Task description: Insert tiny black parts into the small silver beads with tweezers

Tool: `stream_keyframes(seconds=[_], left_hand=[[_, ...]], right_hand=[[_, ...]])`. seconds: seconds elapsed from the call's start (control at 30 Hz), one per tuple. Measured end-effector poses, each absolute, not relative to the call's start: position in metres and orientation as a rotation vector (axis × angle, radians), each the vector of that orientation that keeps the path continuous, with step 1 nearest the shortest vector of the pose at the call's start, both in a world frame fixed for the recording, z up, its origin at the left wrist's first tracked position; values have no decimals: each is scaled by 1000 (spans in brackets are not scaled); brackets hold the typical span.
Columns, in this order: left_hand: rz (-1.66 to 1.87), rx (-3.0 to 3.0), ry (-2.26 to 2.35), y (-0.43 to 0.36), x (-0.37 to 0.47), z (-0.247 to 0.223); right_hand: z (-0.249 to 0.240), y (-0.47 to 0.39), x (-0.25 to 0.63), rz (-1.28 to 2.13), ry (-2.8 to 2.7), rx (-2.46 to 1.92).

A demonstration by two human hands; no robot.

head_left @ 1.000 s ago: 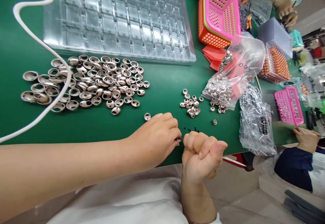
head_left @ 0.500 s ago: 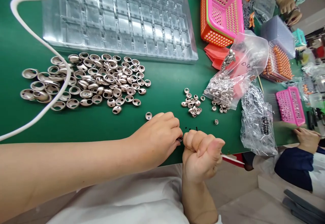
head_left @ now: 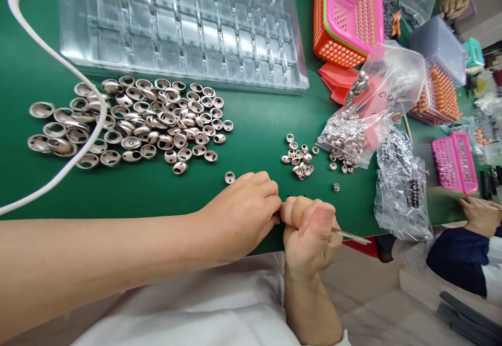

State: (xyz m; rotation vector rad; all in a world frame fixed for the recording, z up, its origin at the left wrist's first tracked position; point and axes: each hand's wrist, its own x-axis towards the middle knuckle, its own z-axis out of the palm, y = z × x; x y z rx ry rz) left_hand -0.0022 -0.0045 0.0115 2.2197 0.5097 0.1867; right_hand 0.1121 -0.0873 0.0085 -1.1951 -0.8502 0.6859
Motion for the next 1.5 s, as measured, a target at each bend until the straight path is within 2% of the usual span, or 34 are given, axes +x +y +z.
stream_keyframes(seconds=[0.2, 0.4, 0.83, 1.5], left_hand=[[243, 2229, 493, -5, -4, 6], [256, 2221, 491, -3, -5, 8], [395, 2183, 497, -10, -9, -7], [252, 2237, 508, -5, -4, 8]], right_hand=[[14, -87, 118, 761, -593, -1132], [29, -97, 132, 669, -498, -1124], [19, -115, 146, 635, -446, -1082], [13, -90, 116, 730, -644, -1073]])
